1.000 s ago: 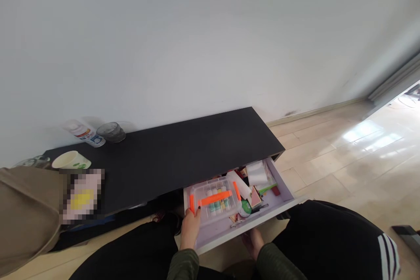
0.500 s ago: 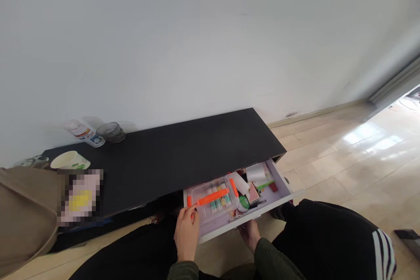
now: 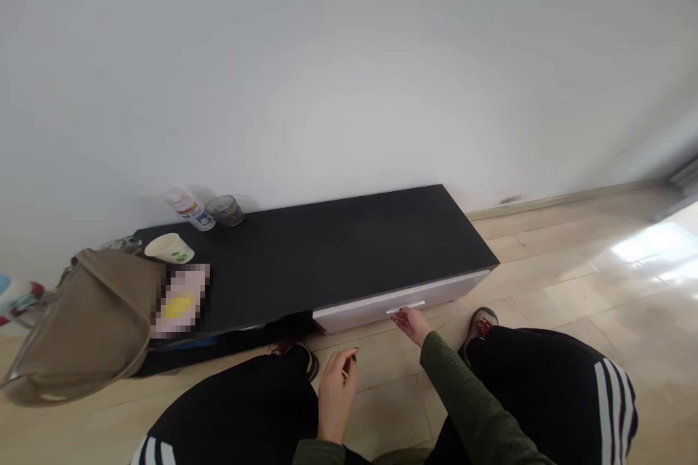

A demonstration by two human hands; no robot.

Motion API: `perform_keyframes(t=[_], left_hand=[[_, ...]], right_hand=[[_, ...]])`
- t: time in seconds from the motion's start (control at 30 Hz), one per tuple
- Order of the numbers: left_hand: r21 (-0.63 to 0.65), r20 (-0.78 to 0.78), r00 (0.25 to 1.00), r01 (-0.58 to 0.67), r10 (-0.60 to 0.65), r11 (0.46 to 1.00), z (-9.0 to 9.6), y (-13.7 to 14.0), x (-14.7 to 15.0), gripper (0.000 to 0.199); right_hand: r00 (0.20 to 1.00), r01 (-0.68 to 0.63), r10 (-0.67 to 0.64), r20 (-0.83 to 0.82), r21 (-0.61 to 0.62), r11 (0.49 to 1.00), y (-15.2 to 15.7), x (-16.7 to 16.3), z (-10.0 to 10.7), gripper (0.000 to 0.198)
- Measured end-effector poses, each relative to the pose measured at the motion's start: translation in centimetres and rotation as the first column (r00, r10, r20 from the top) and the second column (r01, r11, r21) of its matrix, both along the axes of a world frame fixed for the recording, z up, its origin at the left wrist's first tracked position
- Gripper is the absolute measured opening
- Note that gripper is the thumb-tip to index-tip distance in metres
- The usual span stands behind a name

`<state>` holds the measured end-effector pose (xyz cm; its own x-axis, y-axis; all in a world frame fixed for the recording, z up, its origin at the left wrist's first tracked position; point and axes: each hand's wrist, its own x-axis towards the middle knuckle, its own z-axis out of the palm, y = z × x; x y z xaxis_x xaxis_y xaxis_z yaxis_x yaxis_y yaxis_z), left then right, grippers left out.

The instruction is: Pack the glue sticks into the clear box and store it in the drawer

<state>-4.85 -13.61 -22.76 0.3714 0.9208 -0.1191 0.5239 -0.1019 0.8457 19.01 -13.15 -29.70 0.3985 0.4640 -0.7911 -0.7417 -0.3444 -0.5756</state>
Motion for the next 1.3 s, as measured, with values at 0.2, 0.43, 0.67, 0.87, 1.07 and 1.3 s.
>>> perform_keyframes(t=[0.2, 0.43, 0.67, 0.87, 1.07, 1.3], left_hand=[[-0.336, -0.253, 0.857, 0.356, -0.448, 0.872, 4.9, -0.2, -0.8, 0.028], [-0.118, 0.876, 0.375, 0.775, -0.302, 0.621, 13.9, 1.8, -1.3, 0.054], [-0.232, 0.905, -0.126, 0.655, 0.407, 0.719, 12.9, 3.4, 2.5, 0.099], [-0.39, 0.903, 0.09, 0.584, 0.42, 0.712, 10.6, 2.9, 2.1, 0.095], [-0.622, 0.753, 0.094, 0.425, 0.651, 0.657, 5.7, 1.6, -0.8, 0.025], [-0.818, 0.534, 0.058, 0.288, 0.843, 0.499, 3.1, -0.1, -4.6, 0.009]], right_hand=[[0.611, -0.741, 0.704, 0.361, -0.052, 0.67, -2.1, -0.3, 7.8, 0.011], [0.45, -0.835, 0.61, 0.652, 0.549, 0.029, -7.1, 0.0, 20.5, 0.059], [0.979, 0.068, 0.147, -0.14, 0.907, 0.415, -5.0, -2.6, 19.0, 0.098], [0.973, 0.1, 0.124, -0.193, 0.843, 0.529, -5.0, -0.9, 13.6, 0.081], [0.978, -0.034, 0.08, -0.194, 0.228, 0.973, -3.4, 1.2, 3.8, 0.011], [0.995, -0.059, 0.059, -0.075, 0.01, 0.998, -0.5, 2.4, -1.7, 0.018]])
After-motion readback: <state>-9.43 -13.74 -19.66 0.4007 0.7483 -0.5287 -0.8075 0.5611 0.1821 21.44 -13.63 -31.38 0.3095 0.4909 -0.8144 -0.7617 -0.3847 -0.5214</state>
